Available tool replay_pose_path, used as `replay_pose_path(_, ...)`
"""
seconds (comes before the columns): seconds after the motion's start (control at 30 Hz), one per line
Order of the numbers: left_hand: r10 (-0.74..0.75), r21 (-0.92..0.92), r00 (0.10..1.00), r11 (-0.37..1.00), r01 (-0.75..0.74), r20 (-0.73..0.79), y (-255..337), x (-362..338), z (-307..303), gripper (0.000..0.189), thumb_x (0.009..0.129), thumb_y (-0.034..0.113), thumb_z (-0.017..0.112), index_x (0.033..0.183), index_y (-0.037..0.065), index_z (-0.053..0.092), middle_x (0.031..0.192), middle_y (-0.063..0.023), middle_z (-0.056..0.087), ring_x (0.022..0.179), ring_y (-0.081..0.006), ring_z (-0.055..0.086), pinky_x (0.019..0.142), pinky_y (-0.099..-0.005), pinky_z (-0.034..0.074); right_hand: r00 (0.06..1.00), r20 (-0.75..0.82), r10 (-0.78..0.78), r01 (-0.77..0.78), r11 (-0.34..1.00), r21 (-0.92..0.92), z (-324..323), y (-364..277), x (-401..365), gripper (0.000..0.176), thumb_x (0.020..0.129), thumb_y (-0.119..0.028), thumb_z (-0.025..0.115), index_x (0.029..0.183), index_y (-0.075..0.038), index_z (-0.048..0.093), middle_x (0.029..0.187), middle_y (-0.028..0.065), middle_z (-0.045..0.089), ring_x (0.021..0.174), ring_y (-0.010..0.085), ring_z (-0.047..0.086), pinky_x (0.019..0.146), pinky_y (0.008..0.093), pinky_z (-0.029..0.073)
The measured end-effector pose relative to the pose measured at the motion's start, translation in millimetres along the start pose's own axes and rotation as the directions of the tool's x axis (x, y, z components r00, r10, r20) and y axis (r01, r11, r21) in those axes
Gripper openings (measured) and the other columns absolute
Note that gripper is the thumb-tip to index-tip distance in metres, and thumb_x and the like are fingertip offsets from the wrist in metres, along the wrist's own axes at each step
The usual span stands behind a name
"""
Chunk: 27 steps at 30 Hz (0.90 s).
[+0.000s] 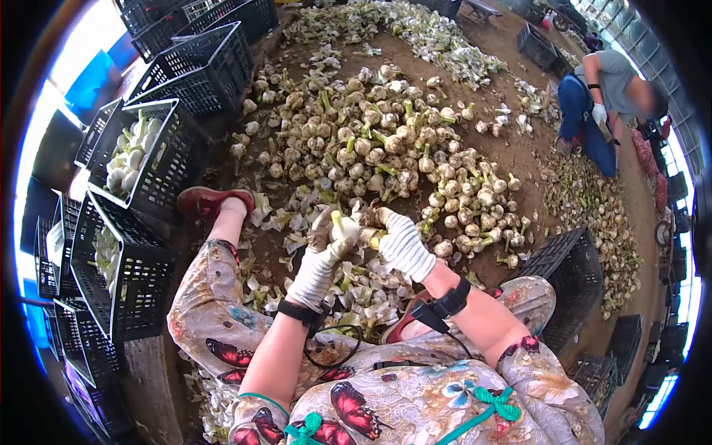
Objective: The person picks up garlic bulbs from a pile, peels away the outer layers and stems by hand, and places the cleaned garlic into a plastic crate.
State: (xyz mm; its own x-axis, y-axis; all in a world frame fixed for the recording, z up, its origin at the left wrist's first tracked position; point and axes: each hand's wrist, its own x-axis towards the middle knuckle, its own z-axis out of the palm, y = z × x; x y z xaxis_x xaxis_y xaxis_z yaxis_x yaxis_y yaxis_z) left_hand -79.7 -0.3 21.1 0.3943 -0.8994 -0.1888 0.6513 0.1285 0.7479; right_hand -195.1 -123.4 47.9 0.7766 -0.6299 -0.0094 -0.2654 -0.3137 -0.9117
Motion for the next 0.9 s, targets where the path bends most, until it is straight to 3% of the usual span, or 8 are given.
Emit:
replay_pose_path(0.2, 0.084, -0.092, 0.976, 0.990, -0.104, -0.199, -12.2, 9.6, -14.9, 0.050, 0.080, 0.033, 0.065, 0.114, 0.002, 0.048, 0.103, -0.0097, 0.058, 0.090, -0.0185, 0.059, 0.074, -0.0301, 0.053, 0.983, -0.121, 0.139, -0.141, 0.990, -0.008, 15.8, 48.6, 10.2, 0.020, 0.077, -0.005, 0.062, 0.096, 0.002, 0.060, 0.081, 0.0104, 0.065, 0.072, 0.0095, 0.054, 0.065, 0.0273, 0.048)
replay_pose_path(0.3, -0.002, -0.323, 0.969, 0.943, -0.080, -0.247, -7.1, 14.2, -24.0, 0.025, 0.089, 0.018, 0.055, 0.109, 0.003, 0.052, 0.103, -0.0092, 0.059, 0.093, -0.0210, 0.059, 0.081, -0.0342, 0.051, 0.952, 0.272, 0.137, 0.006, 0.885, -0.465, 26.6, 125.0, -2.6, 0.030, 0.080, -0.027, 0.062, 0.096, -0.001, 0.062, 0.085, 0.0205, 0.063, 0.079, 0.0344, 0.061, 0.070, 0.0357, 0.048)
replay_pose_path(0.4, -0.072, -0.450, 0.979, 0.893, -0.022, -0.193, 5.1, 10.4, -23.1, 0.031, 0.090, 0.028, 0.050, 0.108, 0.002, 0.052, 0.099, -0.0130, 0.061, 0.087, -0.0272, 0.060, 0.079, -0.0434, 0.052, 0.896, 0.409, 0.173, -0.062, 0.961, -0.269, 25.5, 143.6, -23.8, 0.023, 0.083, -0.022, 0.062, 0.094, -0.002, 0.060, 0.080, 0.0148, 0.063, 0.065, 0.0172, 0.054, 0.065, 0.0318, 0.046)
replay_pose_path(0.5, -0.111, -0.465, 0.959, 0.885, -0.024, -0.262, 2.6, 14.5, -30.6, 0.030, 0.091, 0.029, 0.048, 0.106, 0.003, 0.053, 0.098, -0.0146, 0.061, 0.088, -0.0284, 0.061, 0.076, -0.0466, 0.053, 0.819, 0.498, 0.286, -0.067, 0.909, -0.412, 9.2, 105.4, -15.7, 0.030, 0.083, -0.025, 0.059, 0.101, -0.002, 0.060, 0.082, 0.0172, 0.063, 0.073, 0.0243, 0.060, 0.070, 0.0331, 0.047)
replay_pose_path(0.57, -0.128, -0.515, 0.953, 0.857, -0.034, -0.276, 9.6, 11.8, -24.9, 0.028, 0.092, 0.027, 0.046, 0.104, 0.004, 0.053, 0.097, -0.0146, 0.062, 0.087, -0.0288, 0.061, 0.074, -0.0466, 0.054, 0.853, 0.521, -0.011, 0.165, 0.954, -0.250, 11.3, 116.6, -18.4, 0.032, 0.078, -0.024, 0.057, 0.105, -0.007, 0.061, 0.093, 0.0204, 0.062, 0.086, 0.0355, 0.060, 0.076, 0.0375, 0.047)
replay_pose_path(0.73, -0.241, -0.488, 0.825, 0.872, -0.047, -0.511, 17.4, 8.2, -41.0, 0.021, 0.090, 0.024, 0.046, 0.098, 0.006, 0.051, 0.090, -0.0121, 0.063, 0.079, -0.0278, 0.062, 0.064, -0.0444, 0.056, 0.809, 0.479, 0.341, -0.123, 0.895, -0.429, -4.4, 95.6, -17.4, 0.034, 0.078, -0.022, 0.057, 0.106, -0.004, 0.060, 0.095, 0.0207, 0.062, 0.088, 0.0348, 0.060, 0.078, 0.0367, 0.046)
replay_pose_path(0.83, 0.161, -0.507, 0.940, 0.808, -0.300, -0.300, 79.1, -7.5, -73.6, 0.020, 0.086, 0.020, 0.050, 0.090, 0.001, 0.051, 0.079, -0.0064, 0.054, 0.068, -0.0213, 0.053, 0.066, -0.0303, 0.051, 0.875, 0.414, 0.250, -0.076, 0.916, -0.394, -23.9, 138.8, -20.3, 0.034, 0.075, -0.022, 0.055, 0.103, -0.004, 0.061, 0.094, 0.0199, 0.062, 0.087, 0.0353, 0.060, 0.078, 0.0375, 0.047)
replay_pose_path(0.9, 0.458, -0.310, 0.735, 0.698, -0.645, -0.500, 139.0, -37.5, -97.3, 0.040, 0.086, 0.029, 0.048, 0.105, -0.006, 0.045, 0.100, -0.0183, 0.052, 0.093, -0.0290, 0.052, 0.084, -0.0400, 0.046, 0.893, 0.266, 0.363, -0.133, 0.778, -0.614, -44.9, 146.8, -13.2, 0.035, 0.073, -0.022, 0.054, 0.101, -0.003, 0.061, 0.092, 0.0203, 0.063, 0.088, 0.0337, 0.060, 0.079, 0.0386, 0.047)
